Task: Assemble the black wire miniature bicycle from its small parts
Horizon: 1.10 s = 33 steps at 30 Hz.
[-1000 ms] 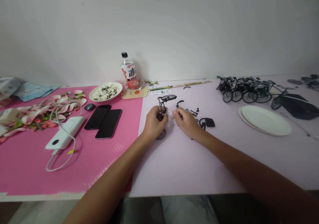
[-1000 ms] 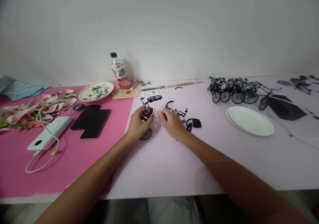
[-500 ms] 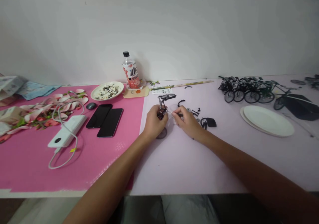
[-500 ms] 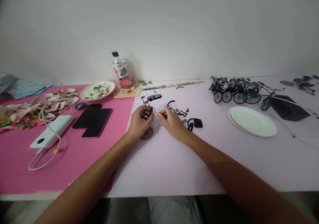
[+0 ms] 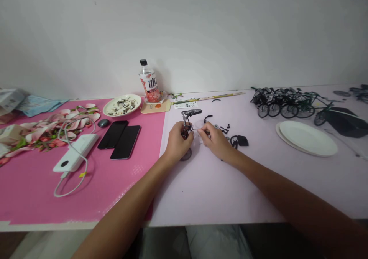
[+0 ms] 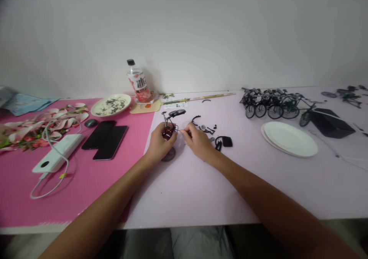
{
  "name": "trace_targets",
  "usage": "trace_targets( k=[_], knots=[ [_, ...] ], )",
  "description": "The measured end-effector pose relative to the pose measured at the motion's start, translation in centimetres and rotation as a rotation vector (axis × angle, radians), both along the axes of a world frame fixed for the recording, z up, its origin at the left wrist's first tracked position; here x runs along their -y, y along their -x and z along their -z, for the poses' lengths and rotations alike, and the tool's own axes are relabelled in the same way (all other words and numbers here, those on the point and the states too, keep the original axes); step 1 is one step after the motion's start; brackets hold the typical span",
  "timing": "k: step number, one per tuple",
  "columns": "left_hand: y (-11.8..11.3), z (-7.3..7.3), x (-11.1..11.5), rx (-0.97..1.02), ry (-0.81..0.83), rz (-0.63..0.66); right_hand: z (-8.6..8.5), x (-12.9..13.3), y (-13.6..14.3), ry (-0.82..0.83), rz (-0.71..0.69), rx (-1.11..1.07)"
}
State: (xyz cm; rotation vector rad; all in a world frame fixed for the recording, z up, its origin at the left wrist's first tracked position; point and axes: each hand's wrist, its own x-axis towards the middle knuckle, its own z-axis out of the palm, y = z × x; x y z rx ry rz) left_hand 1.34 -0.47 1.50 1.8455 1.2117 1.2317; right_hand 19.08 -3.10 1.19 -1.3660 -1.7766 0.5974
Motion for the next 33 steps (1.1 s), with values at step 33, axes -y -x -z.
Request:
trace_targets(
  k=[33],
  knots=[
    [-0.15,0.17,-0.09,-0.014,0.041,0.056,0.56,-0.53,-0.01,-0.121,0.075,-0.117]
  ],
)
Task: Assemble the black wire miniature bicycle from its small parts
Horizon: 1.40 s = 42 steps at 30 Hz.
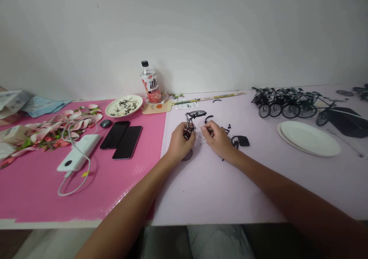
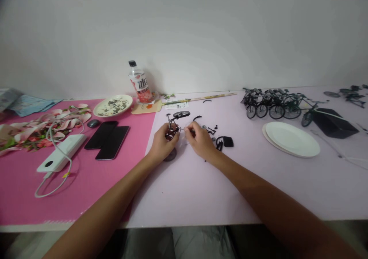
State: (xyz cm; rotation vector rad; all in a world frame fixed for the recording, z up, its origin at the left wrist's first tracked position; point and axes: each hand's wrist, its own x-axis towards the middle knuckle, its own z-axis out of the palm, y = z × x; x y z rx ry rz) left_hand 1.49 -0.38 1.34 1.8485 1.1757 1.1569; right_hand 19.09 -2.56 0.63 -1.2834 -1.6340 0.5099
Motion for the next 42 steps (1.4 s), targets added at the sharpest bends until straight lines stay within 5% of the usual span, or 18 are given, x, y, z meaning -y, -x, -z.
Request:
trace_targets(
  k=[25,35,42],
  knots=[
    [0.0,0.0,0.0,0.008,0.003,-0.007,-0.3,-0.1,-0.6,-0.072,0.025,0.027],
    [-0.1,0.1,-0.2,0.100,0.106,-0.019,-1.6,-1.5,-3.4,-0.153,0.156,0.020],
    [-0.4,-0.3,-0.4,0.281,0.248,-0.029,-0.6,-3.3,-5.4,-0.192,0.153,0.040]
  ],
)
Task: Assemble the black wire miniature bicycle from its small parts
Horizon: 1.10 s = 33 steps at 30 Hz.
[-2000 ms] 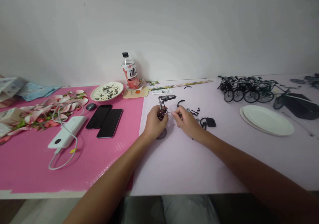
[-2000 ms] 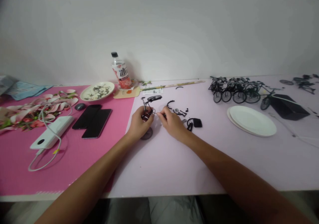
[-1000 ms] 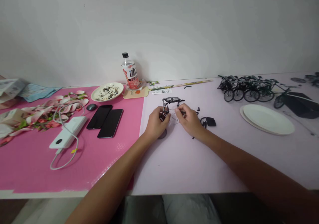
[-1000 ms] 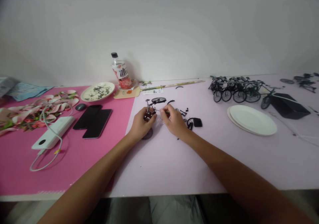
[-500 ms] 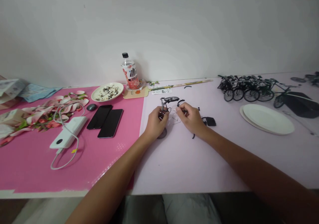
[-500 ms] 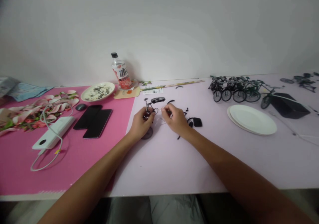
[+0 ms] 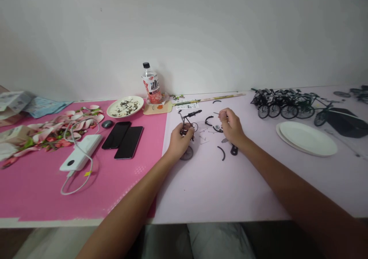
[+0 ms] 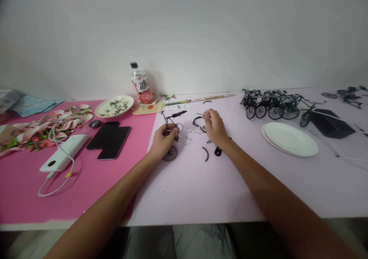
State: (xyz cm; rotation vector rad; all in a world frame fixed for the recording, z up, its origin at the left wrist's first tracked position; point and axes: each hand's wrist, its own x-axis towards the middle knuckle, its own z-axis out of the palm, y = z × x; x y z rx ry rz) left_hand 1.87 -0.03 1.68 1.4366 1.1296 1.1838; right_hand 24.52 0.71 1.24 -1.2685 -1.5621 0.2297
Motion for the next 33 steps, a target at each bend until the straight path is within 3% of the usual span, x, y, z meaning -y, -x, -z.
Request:
trace_targets(
  k=[6,15,33],
  knots=[
    [0.02,-0.83,0.07,0.141,0.074,-0.010,0.23,0.23,0.41,0.089,0.053,-0.032],
    [0.25,-0.91,-0.02,0.236,0.152,0.003,0.93,-0.45,0.07,0.154,0.071,0.077],
    [0.21,-0.49,0.07,0.315,0.173,0.109,0.77,-0.43,-0.25,-0.001,0.115,0.075]
  ],
)
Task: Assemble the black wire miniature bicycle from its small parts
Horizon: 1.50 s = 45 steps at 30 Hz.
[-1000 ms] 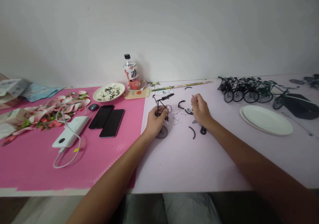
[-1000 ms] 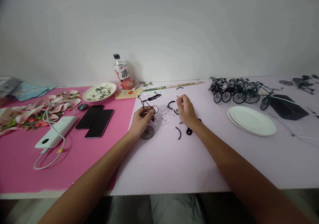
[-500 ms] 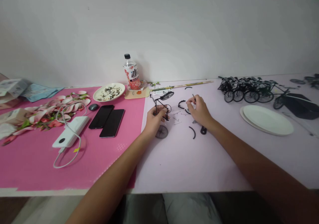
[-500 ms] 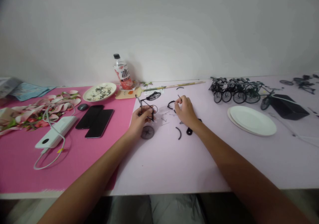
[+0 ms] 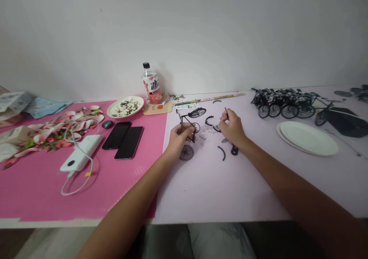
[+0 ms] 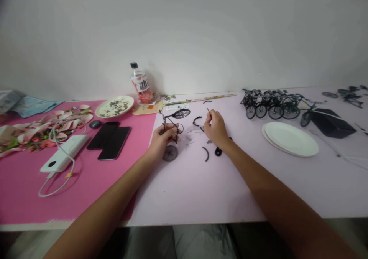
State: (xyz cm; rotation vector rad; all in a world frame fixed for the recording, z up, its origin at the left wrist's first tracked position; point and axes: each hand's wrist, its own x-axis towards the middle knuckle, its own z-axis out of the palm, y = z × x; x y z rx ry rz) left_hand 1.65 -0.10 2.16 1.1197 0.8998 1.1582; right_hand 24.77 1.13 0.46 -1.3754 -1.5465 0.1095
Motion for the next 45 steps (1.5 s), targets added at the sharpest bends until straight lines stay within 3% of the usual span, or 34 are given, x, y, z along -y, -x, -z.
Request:
trace_targets(
  k=[8,15,19,25,33,40,45],
  knots=[
    [0.0,-0.1,0.1,-0.002,0.026,0.004,0.3,-0.2,-0.3,0.060,-0.018,0.022],
    [-0.1,-0.3,0.2,0.014,0.037,0.009,0.7,-0.5,-0.5,0.157,0.108,0.313],
    [-0.2,-0.5,0.3,0.025,0.042,0.001,0.4,-0.4,-0.7,0.266,0.097,0.436],
    [-0.3,-0.6,0.4,0.020,0.043,-0.006,0.8,-0.4,-0.7,0.307,0.058,0.405],
    [-0.3,-0.8,0.6,-0.012,0.031,0.000,-0.3,0.0,0.2,0.090,0.023,0.017],
    [-0.3,-0.9,0.9,-0.101,-0.038,-0.005,-1.5,2.0,2.9,-0.158,-0.171,-0.175],
    [-0.5,-0.8,1.0,-0.128,-0.090,-0.001,-1.5,3.3,4.4,-0.203,-0.324,-0.041]
  ],
)
